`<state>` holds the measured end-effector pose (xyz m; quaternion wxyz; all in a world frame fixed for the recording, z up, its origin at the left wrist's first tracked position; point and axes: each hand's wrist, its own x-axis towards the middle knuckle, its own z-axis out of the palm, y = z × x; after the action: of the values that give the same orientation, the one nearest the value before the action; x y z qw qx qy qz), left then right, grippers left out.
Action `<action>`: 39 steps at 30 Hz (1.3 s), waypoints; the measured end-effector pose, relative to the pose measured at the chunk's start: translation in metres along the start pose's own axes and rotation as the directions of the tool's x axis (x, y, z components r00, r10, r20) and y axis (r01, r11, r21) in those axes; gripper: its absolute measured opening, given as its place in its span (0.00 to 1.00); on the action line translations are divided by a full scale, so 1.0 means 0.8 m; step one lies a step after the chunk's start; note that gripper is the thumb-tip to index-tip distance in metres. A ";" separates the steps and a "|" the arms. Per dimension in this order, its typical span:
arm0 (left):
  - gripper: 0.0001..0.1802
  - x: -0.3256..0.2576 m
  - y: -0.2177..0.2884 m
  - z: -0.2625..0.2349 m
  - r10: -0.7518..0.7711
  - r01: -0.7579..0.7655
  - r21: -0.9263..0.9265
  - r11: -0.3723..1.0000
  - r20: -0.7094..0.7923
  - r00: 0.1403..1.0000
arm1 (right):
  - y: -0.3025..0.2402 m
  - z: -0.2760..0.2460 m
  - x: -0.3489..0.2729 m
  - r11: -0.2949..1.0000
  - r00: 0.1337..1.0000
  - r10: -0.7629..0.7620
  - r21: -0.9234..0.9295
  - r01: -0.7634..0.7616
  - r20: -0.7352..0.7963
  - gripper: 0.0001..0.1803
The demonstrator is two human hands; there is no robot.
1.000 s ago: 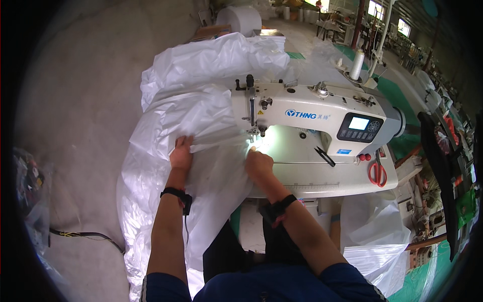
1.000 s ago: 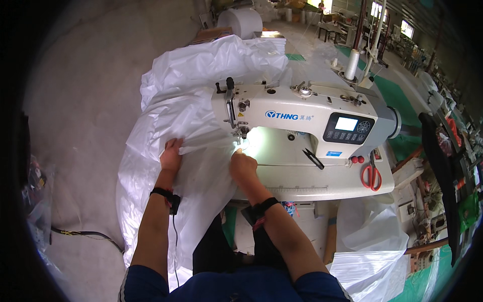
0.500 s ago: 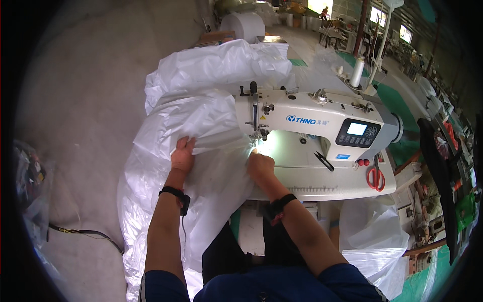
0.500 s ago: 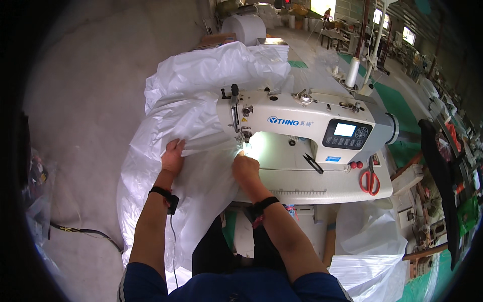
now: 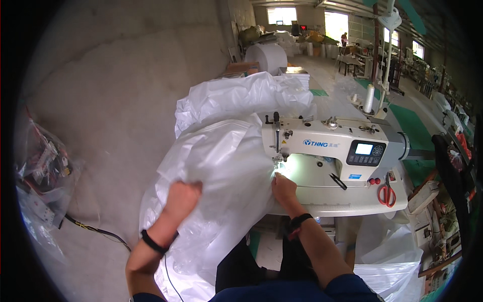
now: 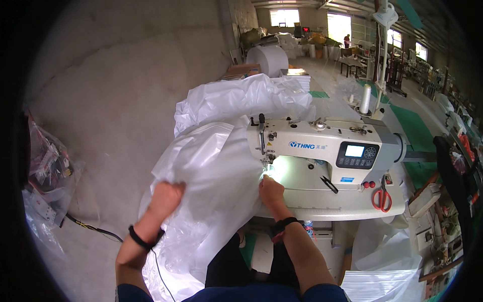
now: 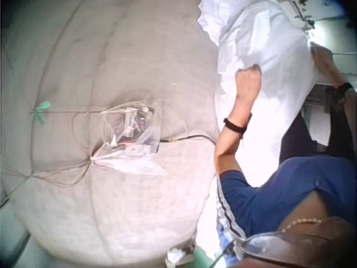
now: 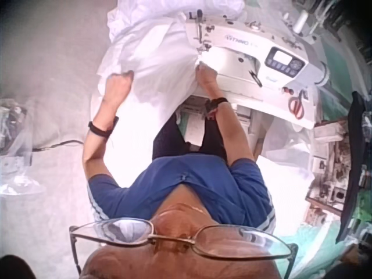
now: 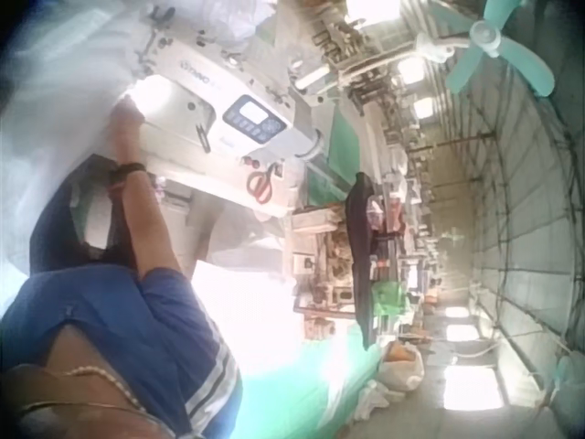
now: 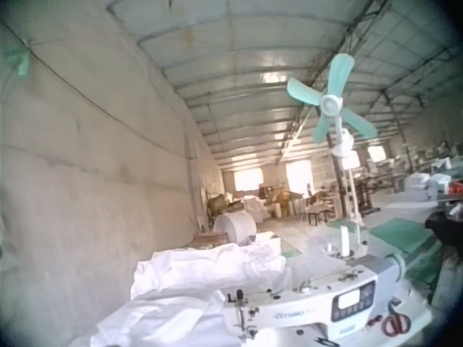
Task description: Sewing pieces of white fabric together using an industrial sewing machine.
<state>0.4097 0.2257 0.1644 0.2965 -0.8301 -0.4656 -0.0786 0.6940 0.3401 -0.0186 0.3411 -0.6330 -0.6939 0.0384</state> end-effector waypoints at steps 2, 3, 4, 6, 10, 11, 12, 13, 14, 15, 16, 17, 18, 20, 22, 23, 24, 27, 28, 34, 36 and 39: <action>0.03 -0.040 0.061 0.008 0.028 -0.016 -0.195 0.981 0.061 0.998 | -0.019 -0.016 -0.017 0.973 0.990 0.133 0.185 -0.140 0.049 0.17; 0.05 -0.060 0.095 0.016 0.062 0.006 -0.356 0.935 0.177 0.982 | -0.042 -0.026 -0.030 0.917 0.944 0.275 0.246 -0.314 0.182 0.19; 0.07 -0.088 0.125 0.058 0.176 -0.042 -0.436 0.899 0.270 0.947 | -0.046 -0.012 -0.044 0.904 0.891 0.317 0.182 -0.388 0.323 0.22; 0.14 -0.124 0.191 0.097 0.513 -0.248 -0.498 0.831 0.511 0.690 | -0.052 0.023 -0.101 0.810 0.946 -0.208 0.586 0.024 0.248 0.23; 0.22 -0.130 0.291 0.081 0.477 0.097 -0.935 0.342 0.262 0.839 | -0.060 0.029 -0.167 0.730 0.869 -0.031 0.605 -0.318 0.493 0.23; 0.16 -0.075 0.286 0.024 0.613 -0.028 -0.891 0.452 0.287 0.736 | -0.060 0.018 -0.173 0.816 0.755 0.053 0.408 -0.409 0.653 0.24; 0.11 -0.020 0.278 -0.017 0.719 -0.180 -0.829 0.529 0.326 0.613 | -0.052 0.017 -0.176 0.816 0.758 0.077 0.396 -0.421 0.648 0.24; 0.12 0.018 0.270 -0.030 0.441 -0.321 -0.749 0.579 -0.043 0.897 | -0.045 0.019 -0.180 0.819 0.776 0.073 0.407 -0.405 0.626 0.23; 0.08 0.042 0.258 -0.029 0.264 -0.009 -0.860 0.510 0.146 0.953 | -0.046 0.027 -0.185 0.820 0.791 0.049 0.427 -0.380 0.609 0.23; 0.11 0.083 0.243 -0.039 0.219 -0.019 -0.821 0.571 0.129 0.967 | -0.035 0.034 -0.189 0.819 0.811 0.055 0.438 -0.370 0.583 0.23; 0.16 0.100 0.226 0.004 0.066 -0.103 -0.720 0.687 -0.079 0.995 | -0.040 0.043 -0.198 0.820 0.820 0.021 0.459 -0.341 0.572 0.22; 0.22 0.098 0.195 0.047 0.012 0.004 -0.550 0.835 0.026 1.000 | -0.046 0.047 -0.211 0.821 0.828 -0.019 0.482 -0.307 0.560 0.22; 0.27 0.101 0.179 0.036 -0.149 0.263 -0.294 0.919 0.357 0.922 | -0.039 0.048 -0.220 0.822 0.828 -0.007 0.475 -0.315 0.561 0.22; 0.39 0.059 0.128 0.083 -0.357 0.486 -0.117 0.866 0.535 0.766 | -0.039 0.044 -0.230 0.596 0.912 -0.007 0.733 -0.326 0.411 0.21; 0.42 -0.034 0.078 0.108 -0.524 0.713 -0.181 0.678 0.562 0.641 | -0.057 0.004 -0.225 0.474 0.794 0.057 0.684 -0.555 0.605 0.22; 0.43 -0.105 0.052 0.142 -0.646 0.774 -0.116 0.622 0.481 0.592 | -0.065 -0.012 -0.224 0.336 0.630 0.089 0.572 -0.748 0.772 0.24; 0.45 -0.132 0.050 0.125 -0.716 0.896 -0.101 0.433 0.565 0.410 | -0.057 -0.011 -0.222 0.327 0.635 0.110 0.575 -0.750 0.765 0.24; 0.42 -0.337 0.002 0.163 -0.686 0.916 0.350 0.197 0.717 -0.126 | -0.073 0.004 -0.230 0.250 0.514 -0.036 0.505 -0.826 0.857 0.27; 0.36 -0.323 0.006 0.147 -0.554 0.816 0.435 0.381 0.814 -0.175 | -0.065 0.008 -0.222 0.245 0.527 0.013 0.508 -0.826 0.850 0.27; 0.17 -0.225 0.009 0.094 -0.752 0.749 -0.436 0.499 0.211 0.624 | -0.108 0.007 -0.193 0.075 0.627 0.075 0.622 -0.779 0.776 0.25; 0.19 -0.129 0.034 0.062 -0.667 0.518 -0.693 0.501 0.072 0.741 | -0.126 0.006 -0.196 -0.017 0.621 -0.105 0.623 -0.782 0.776 0.22; 0.24 -0.030 0.059 0.121 -0.407 0.302 -0.658 0.690 -0.007 0.913 | -0.121 -0.002 -0.191 0.065 0.548 -0.205 0.570 -0.819 0.811 0.22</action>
<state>0.4211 0.2449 0.0566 0.0071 -0.7660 -0.5375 -0.3526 0.6071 0.1823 -0.0355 0.3206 -0.3279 -0.3753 0.8055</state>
